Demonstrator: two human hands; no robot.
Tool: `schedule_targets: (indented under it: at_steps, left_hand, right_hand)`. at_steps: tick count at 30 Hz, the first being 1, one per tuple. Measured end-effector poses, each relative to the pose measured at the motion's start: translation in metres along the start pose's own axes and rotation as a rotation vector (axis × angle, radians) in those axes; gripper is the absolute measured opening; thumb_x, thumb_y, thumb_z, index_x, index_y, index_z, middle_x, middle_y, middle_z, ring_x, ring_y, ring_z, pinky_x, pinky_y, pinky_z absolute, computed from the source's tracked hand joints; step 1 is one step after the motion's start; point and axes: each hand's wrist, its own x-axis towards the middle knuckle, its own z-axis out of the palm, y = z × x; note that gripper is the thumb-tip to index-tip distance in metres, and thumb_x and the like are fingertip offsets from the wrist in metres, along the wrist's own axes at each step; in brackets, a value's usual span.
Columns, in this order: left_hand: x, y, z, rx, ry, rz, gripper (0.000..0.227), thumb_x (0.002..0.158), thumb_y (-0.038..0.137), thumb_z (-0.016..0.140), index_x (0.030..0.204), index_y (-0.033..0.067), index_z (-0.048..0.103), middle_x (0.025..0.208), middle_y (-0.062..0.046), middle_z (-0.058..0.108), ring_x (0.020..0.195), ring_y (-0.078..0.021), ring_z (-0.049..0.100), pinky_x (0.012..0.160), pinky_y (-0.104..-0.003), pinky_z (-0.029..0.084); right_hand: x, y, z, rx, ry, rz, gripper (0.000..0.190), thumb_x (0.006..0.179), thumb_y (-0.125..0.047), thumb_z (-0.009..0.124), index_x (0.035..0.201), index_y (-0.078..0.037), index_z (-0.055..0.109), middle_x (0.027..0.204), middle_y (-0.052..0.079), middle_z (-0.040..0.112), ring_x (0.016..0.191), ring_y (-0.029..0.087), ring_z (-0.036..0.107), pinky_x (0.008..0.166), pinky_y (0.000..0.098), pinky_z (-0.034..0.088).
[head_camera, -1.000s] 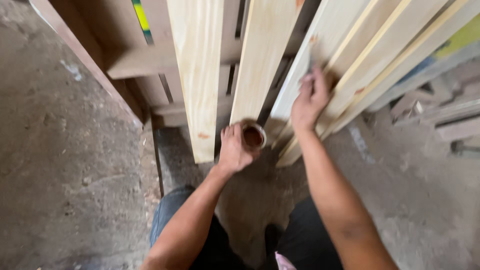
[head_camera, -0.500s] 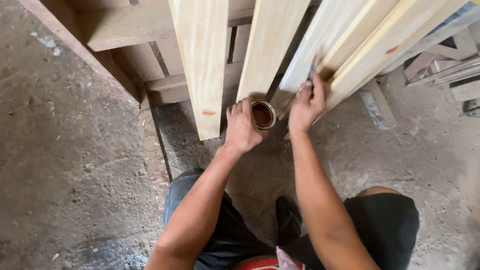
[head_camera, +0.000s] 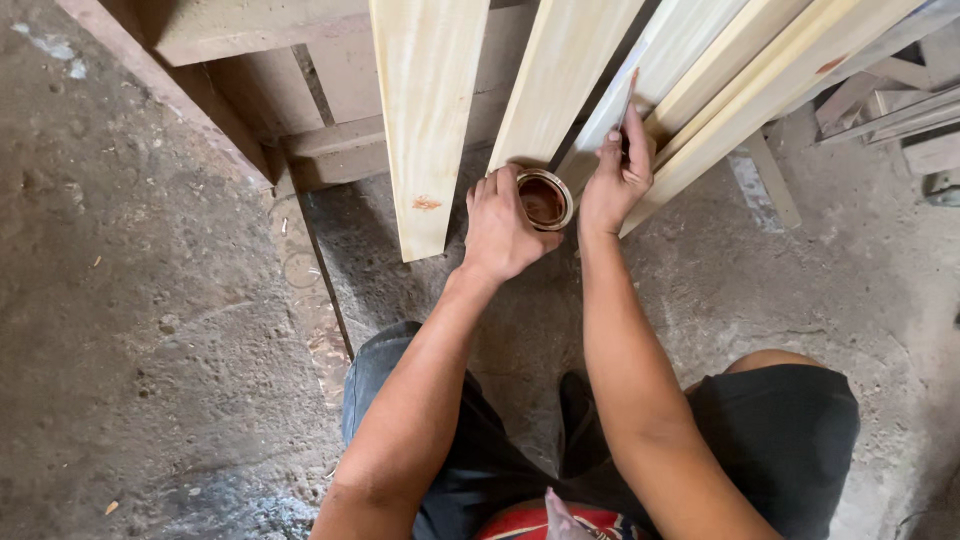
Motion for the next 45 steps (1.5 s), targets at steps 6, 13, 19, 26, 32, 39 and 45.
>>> schedule_targets:
  at_steps: [6,13,19,26,32,39,45]
  left_hand:
    - [-0.001,-0.004,-0.005,0.007,0.0,0.056,0.086,0.056,0.025,0.089,0.127,-0.0004,0.048,0.119,-0.021,0.063,0.116,-0.0422,0.057,0.103,-0.053,0.039]
    - [0.006,-0.006,-0.01,0.034,-0.056,0.042,0.086,0.054,0.027,0.09,0.126,0.0014,0.05,0.122,-0.019,0.06,0.118,-0.0399,0.054,0.105,-0.055,0.036]
    - [-0.001,-0.005,-0.005,0.052,-0.048,0.017,0.091,0.055,0.027,0.091,0.129,-0.0021,0.047,0.125,-0.021,0.057,0.121,-0.0407,0.052,0.109,-0.056,0.035]
    - [0.0,0.001,-0.009,0.048,-0.076,-0.027,0.096,0.053,0.027,0.094,0.129,-0.0038,0.044,0.126,-0.022,0.055,0.125,-0.0421,0.049,0.11,-0.058,0.032]
    - [0.0,0.002,-0.001,0.054,-0.074,-0.07,0.096,0.054,0.025,0.094,0.13,-0.0039,0.043,0.127,-0.024,0.054,0.123,-0.0426,0.049,0.109,-0.058,0.034]
    - [-0.002,0.004,0.0,0.057,-0.081,-0.074,0.095,0.057,0.024,0.093,0.132,-0.0045,0.042,0.127,-0.025,0.053,0.123,-0.0434,0.049,0.11,-0.059,0.033]
    - [-0.001,0.005,-0.002,0.067,-0.09,-0.075,0.098,0.056,0.025,0.093,0.132,-0.0061,0.041,0.131,-0.026,0.051,0.127,-0.0444,0.046,0.111,-0.059,0.031]
  right_hand:
    - [0.007,0.029,0.009,0.075,-0.014,-0.109,0.044,0.106,0.008,0.065,0.147,-0.01,0.065,0.118,-0.003,0.055,0.096,0.008,0.057,0.082,0.0236,0.053]
    - [-0.001,0.013,-0.015,0.051,-0.039,-0.051,0.035,0.104,0.009,0.059,0.135,-0.005,0.069,0.109,0.005,0.069,0.084,0.011,0.059,0.068,0.0244,0.05]
    - [0.004,-0.037,-0.05,-0.263,-0.182,-0.014,0.019,0.111,0.003,0.053,0.127,0.001,0.064,0.1,0.008,0.067,0.081,0.011,0.066,0.069,0.0283,0.059]
    - [0.008,-0.109,-0.057,-0.955,-0.545,-0.284,0.029,0.103,-0.002,0.06,0.131,0.003,0.063,0.09,0.016,0.07,0.075,0.029,0.072,0.065,0.0407,0.058]
    - [0.017,-0.127,-0.048,-1.281,-0.71,-0.608,0.047,0.092,-0.009,0.068,0.138,-0.002,0.065,0.093,0.016,0.064,0.071,0.033,0.068,0.065,0.046,0.057]
    - [0.027,-0.124,-0.032,-1.616,-0.885,-0.332,0.051,0.108,0.004,0.052,0.158,0.01,0.042,0.094,0.022,0.055,0.059,0.028,0.063,0.046,0.0415,0.051]
    - [0.009,-0.138,-0.039,-1.522,-0.853,-0.465,0.057,0.096,-0.002,0.064,0.149,0.013,0.05,0.097,0.02,0.055,0.06,0.027,0.062,0.049,0.0409,0.055]
